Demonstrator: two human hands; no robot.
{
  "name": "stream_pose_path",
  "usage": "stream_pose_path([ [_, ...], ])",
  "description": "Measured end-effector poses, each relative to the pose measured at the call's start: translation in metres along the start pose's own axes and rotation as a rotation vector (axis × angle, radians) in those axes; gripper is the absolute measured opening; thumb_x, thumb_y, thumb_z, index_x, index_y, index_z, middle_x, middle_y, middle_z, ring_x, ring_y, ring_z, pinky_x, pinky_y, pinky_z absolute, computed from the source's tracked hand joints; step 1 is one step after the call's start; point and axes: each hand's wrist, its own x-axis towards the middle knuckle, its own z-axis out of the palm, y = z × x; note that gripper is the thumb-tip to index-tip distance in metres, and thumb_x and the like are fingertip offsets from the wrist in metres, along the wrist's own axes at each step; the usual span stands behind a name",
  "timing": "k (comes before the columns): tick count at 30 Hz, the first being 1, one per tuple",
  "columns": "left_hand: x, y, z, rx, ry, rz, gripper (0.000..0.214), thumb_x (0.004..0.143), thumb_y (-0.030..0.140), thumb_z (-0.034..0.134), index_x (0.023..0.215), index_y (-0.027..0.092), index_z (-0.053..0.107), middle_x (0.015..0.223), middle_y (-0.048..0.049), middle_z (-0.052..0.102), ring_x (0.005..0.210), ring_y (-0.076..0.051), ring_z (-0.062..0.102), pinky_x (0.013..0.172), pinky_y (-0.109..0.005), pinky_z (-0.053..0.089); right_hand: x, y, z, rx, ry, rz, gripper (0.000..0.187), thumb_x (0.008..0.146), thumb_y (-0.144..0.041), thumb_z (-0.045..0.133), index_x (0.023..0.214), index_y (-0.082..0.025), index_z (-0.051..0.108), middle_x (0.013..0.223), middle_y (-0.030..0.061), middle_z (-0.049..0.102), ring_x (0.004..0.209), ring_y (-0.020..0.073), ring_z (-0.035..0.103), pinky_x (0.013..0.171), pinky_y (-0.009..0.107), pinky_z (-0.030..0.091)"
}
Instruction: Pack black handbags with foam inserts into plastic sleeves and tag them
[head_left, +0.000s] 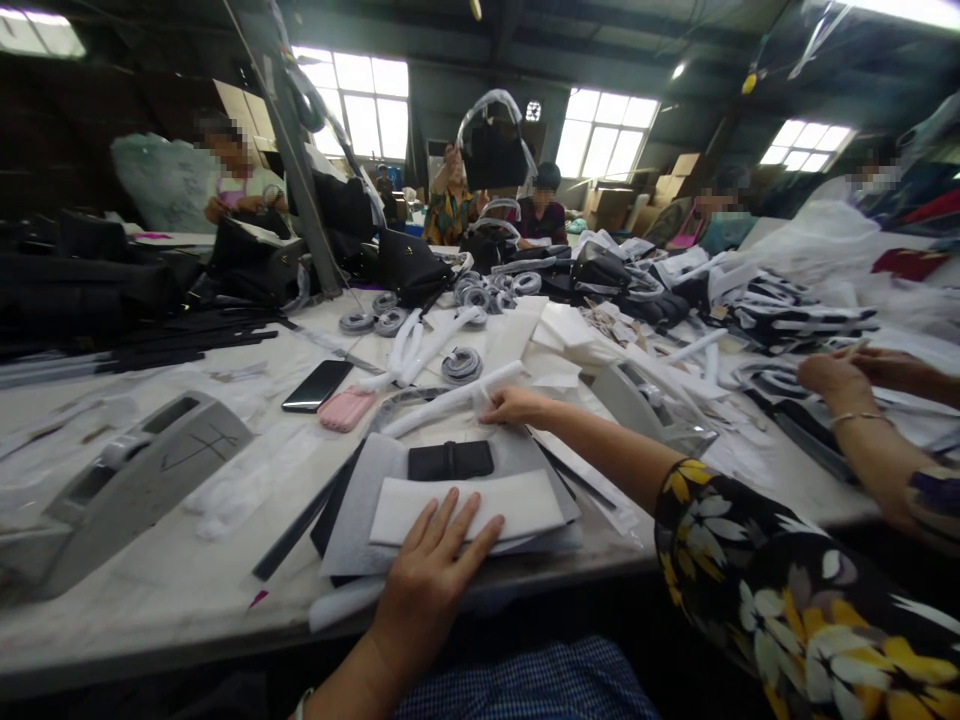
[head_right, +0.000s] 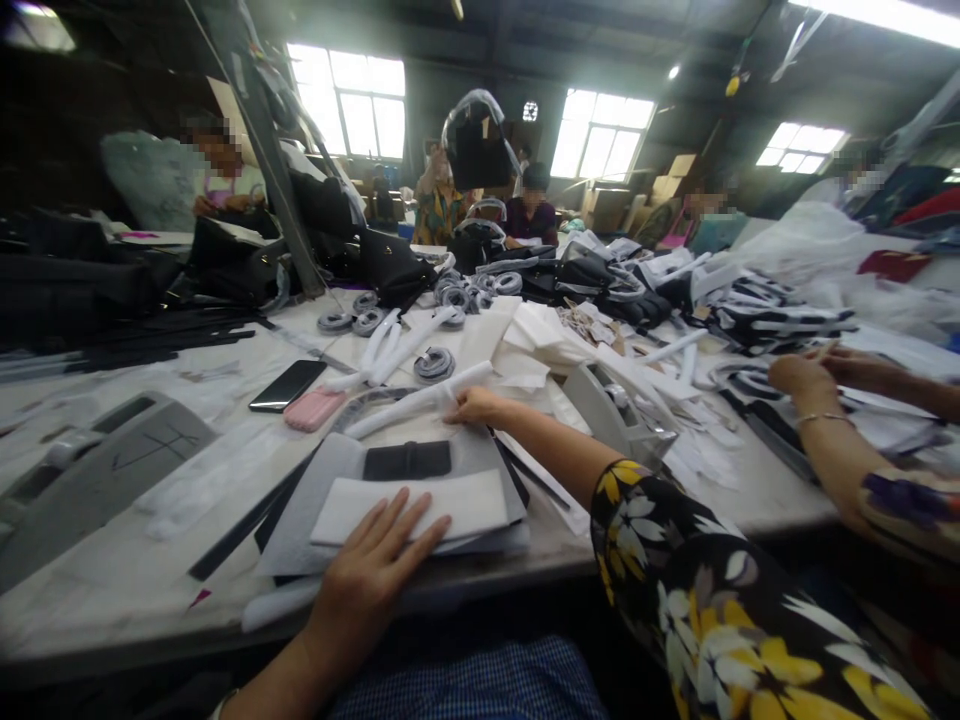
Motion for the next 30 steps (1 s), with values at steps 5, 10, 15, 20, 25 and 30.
stream_pose_path([
  [5, 0.002, -0.002, -0.006, 0.031, -0.023, 0.028, 0.054, 0.096, 0.006, 0.039, 0.144, 0.03, 0.049, 0.144, -0.0065, 0.057, 0.133, -0.03, 0.052, 0.103, -0.048, 0.052, -0.021, 0.004, -0.001, 0.256, 0.082, -0.145, 0.033, 0.071, -0.037, 0.084, 0.082, -0.01, 0.067, 0.076, 0.0078, 0.074, 0.07, 0.0187, 0.07, 0.068, 0.028, 0.057],
  [10, 0.001, -0.001, -0.006, 0.031, -0.044, 0.034, 0.055, 0.095, 0.006, 0.039, 0.144, 0.029, 0.048, 0.146, -0.0072, 0.055, 0.135, -0.031, 0.049, 0.104, -0.049, 0.05, -0.047, 0.007, -0.004, 0.328, 0.143, -0.302, 0.029, 0.074, -0.041, 0.077, 0.082, -0.013, 0.075, 0.084, 0.0064, 0.077, 0.083, 0.0219, 0.071, 0.083, 0.033, 0.056],
  [15, 0.001, -0.001, -0.006, 0.035, -0.074, 0.04, 0.055, 0.095, 0.006, 0.042, 0.145, 0.028, 0.047, 0.146, -0.0079, 0.054, 0.137, -0.032, 0.048, 0.106, -0.049, 0.049, -0.071, 0.011, -0.006, 0.289, 0.35, -0.452, 0.023, 0.081, -0.04, 0.071, 0.084, -0.019, 0.079, 0.09, 0.0045, 0.079, 0.087, 0.0234, 0.072, 0.086, 0.033, 0.054],
  [20, 0.002, 0.0, -0.007, 0.031, -0.062, 0.038, 0.053, 0.095, 0.005, 0.042, 0.143, 0.026, 0.051, 0.144, -0.0098, 0.056, 0.136, -0.033, 0.049, 0.104, -0.051, 0.05, -0.098, 0.004, -0.014, 0.24, 0.419, -0.528, 0.017, 0.082, -0.031, 0.07, 0.091, -0.02, 0.08, 0.095, 0.0031, 0.079, 0.089, 0.0235, 0.073, 0.086, 0.031, 0.056],
  [25, 0.002, 0.002, -0.009, 0.016, -0.083, 0.021, 0.053, 0.095, 0.006, 0.041, 0.143, 0.027, 0.05, 0.145, -0.0094, 0.055, 0.135, -0.033, 0.049, 0.103, -0.052, 0.051, -0.138, 0.003, -0.011, 0.088, 0.43, -0.615, 0.031, 0.081, -0.01, 0.058, 0.101, -0.022, 0.079, 0.099, 0.0004, 0.078, 0.092, 0.0204, 0.075, 0.085, 0.027, 0.058],
  [30, 0.002, 0.002, -0.009, 0.002, -0.086, 0.001, 0.052, 0.094, 0.007, 0.047, 0.142, 0.027, 0.051, 0.145, -0.0092, 0.055, 0.136, -0.033, 0.049, 0.103, -0.052, 0.051, -0.177, 0.019, 0.014, -0.082, 0.438, -0.762, 0.054, 0.08, 0.001, 0.043, 0.117, -0.024, 0.073, 0.112, 0.001, 0.075, 0.106, 0.0169, 0.071, 0.095, 0.029, 0.058],
])
